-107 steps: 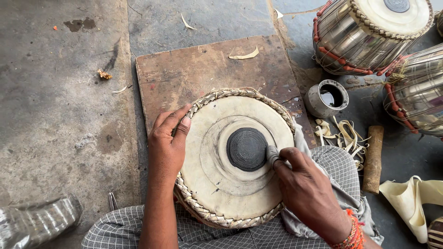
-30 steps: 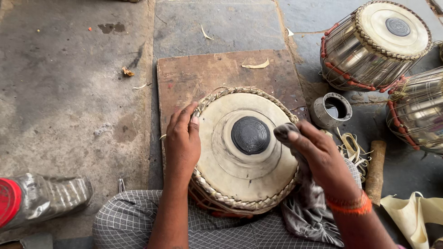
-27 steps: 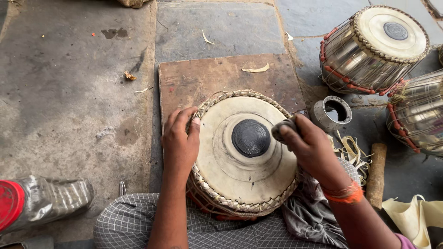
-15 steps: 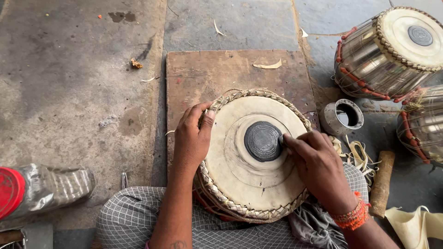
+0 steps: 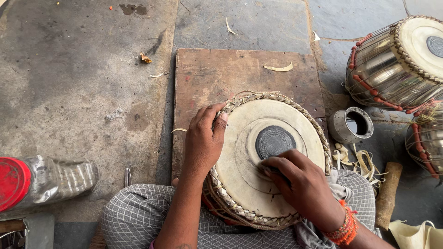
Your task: The person sits on the floor and rubs a dark paste onto the central black patch of a tabla drum head, first using a small cloth-wrapped applicator and later a small stone-like tool, periodically rewrapping the cloth and dipping toward a small bowl of liquid. Finished tabla drums sit nearby on the floor.
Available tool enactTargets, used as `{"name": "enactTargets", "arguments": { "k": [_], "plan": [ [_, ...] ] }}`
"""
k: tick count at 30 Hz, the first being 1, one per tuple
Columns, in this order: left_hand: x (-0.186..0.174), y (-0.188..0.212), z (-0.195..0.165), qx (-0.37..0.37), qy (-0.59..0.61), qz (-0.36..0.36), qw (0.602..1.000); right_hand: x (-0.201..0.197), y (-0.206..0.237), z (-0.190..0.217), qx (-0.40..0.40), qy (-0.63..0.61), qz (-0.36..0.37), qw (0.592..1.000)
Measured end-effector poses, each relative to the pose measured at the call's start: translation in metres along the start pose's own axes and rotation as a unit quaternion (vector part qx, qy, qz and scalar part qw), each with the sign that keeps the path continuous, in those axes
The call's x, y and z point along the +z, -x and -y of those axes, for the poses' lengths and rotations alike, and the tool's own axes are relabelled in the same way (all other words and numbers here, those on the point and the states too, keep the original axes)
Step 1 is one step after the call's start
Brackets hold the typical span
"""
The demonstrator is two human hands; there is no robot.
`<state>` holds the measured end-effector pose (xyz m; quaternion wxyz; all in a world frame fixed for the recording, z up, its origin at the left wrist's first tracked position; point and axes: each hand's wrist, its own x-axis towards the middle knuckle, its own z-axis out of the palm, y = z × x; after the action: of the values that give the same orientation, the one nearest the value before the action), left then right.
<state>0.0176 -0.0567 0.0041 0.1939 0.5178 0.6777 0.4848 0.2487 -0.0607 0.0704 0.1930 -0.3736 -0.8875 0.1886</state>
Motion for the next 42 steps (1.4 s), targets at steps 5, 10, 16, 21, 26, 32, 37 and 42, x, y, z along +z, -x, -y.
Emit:
{"name": "enactTargets", "arguments": {
  "k": [5, 10, 16, 21, 26, 32, 37, 42],
  "plan": [
    [-0.002, -0.001, -0.001, -0.001, -0.003, 0.011, 1.0, 0.007, -0.031, 0.001, -0.013, 0.007, 0.019, 1.0],
    [-0.002, -0.002, 0.001, -0.004, -0.006, 0.02, 1.0, 0.009, -0.061, -0.012, 0.002, 0.055, -0.012, 0.998],
    [-0.002, -0.003, 0.005, 0.031, 0.025, -0.01, 0.999, -0.022, -0.066, -0.036, 0.08, 0.065, -0.044, 0.994],
    [0.0, -0.001, 0.006, 0.01, 0.025, -0.009, 1.0, -0.044, -0.063, -0.049, 0.166, -0.068, -0.033, 0.983],
    [-0.001, -0.002, 0.003, 0.015, 0.036, -0.008, 0.999, -0.029, -0.077, -0.048, 0.002, -0.085, 0.02, 0.996],
    [-0.002, -0.003, 0.002, -0.016, 0.039, 0.025, 0.999, -0.023, -0.087, -0.05, -0.097, -0.003, 0.052, 0.994],
    [-0.001, -0.003, 0.005, -0.006, 0.044, 0.021, 0.999, -0.038, -0.076, -0.059, -0.093, 0.001, 0.05, 0.994],
    [0.0, -0.002, 0.008, -0.005, 0.045, 0.028, 0.999, -0.036, -0.061, -0.059, -0.048, 0.023, 0.028, 0.998]
  ]
}}
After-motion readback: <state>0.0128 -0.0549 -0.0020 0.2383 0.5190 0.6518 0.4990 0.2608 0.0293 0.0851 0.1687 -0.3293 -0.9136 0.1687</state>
